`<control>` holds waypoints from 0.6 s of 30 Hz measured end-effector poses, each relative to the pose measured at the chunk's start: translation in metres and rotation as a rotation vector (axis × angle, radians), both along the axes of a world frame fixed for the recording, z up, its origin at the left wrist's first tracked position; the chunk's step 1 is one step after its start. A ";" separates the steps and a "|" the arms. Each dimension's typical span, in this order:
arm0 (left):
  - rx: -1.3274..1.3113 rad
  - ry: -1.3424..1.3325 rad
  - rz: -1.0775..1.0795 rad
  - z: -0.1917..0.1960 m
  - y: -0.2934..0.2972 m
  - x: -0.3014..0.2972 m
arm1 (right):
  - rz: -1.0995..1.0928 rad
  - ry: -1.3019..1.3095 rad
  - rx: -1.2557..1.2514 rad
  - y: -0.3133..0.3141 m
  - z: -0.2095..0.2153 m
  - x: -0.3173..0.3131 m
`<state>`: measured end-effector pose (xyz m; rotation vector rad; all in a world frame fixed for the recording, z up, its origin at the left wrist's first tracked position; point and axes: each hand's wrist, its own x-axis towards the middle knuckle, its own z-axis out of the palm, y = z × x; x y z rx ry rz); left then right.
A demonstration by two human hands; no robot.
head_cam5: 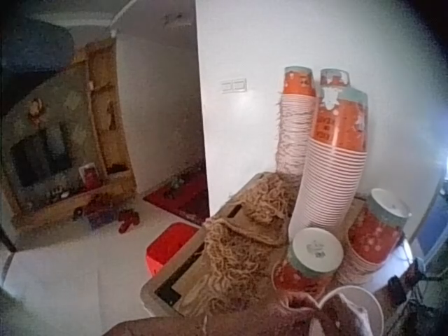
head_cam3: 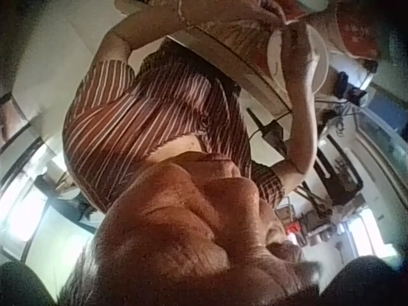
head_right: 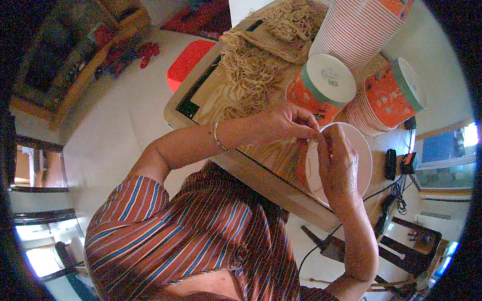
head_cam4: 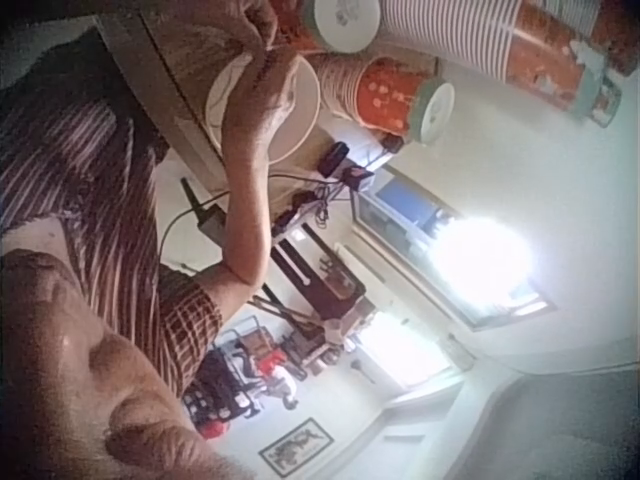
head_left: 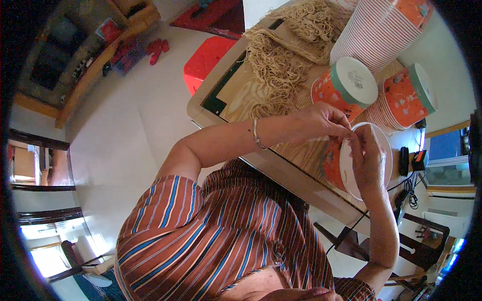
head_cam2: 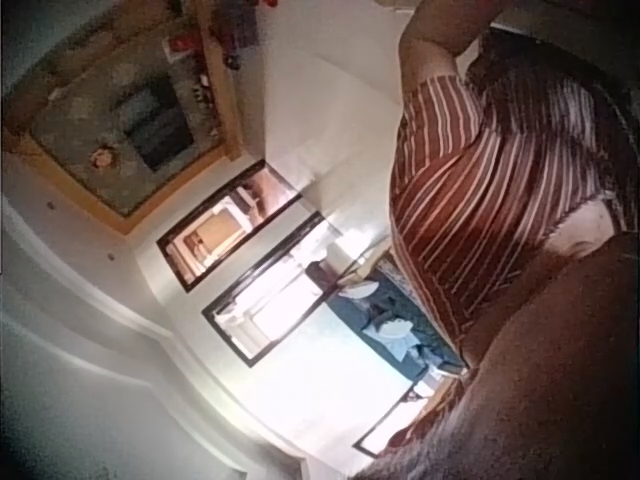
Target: Tying elastic strings to paper cups and organizing stacks of cups for packaging.
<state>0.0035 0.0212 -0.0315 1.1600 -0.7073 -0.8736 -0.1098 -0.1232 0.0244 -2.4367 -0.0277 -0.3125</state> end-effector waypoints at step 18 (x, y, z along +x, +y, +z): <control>-0.183 -0.228 -0.044 -0.023 -0.003 0.007 | -0.041 0.094 -0.052 0.000 0.010 0.003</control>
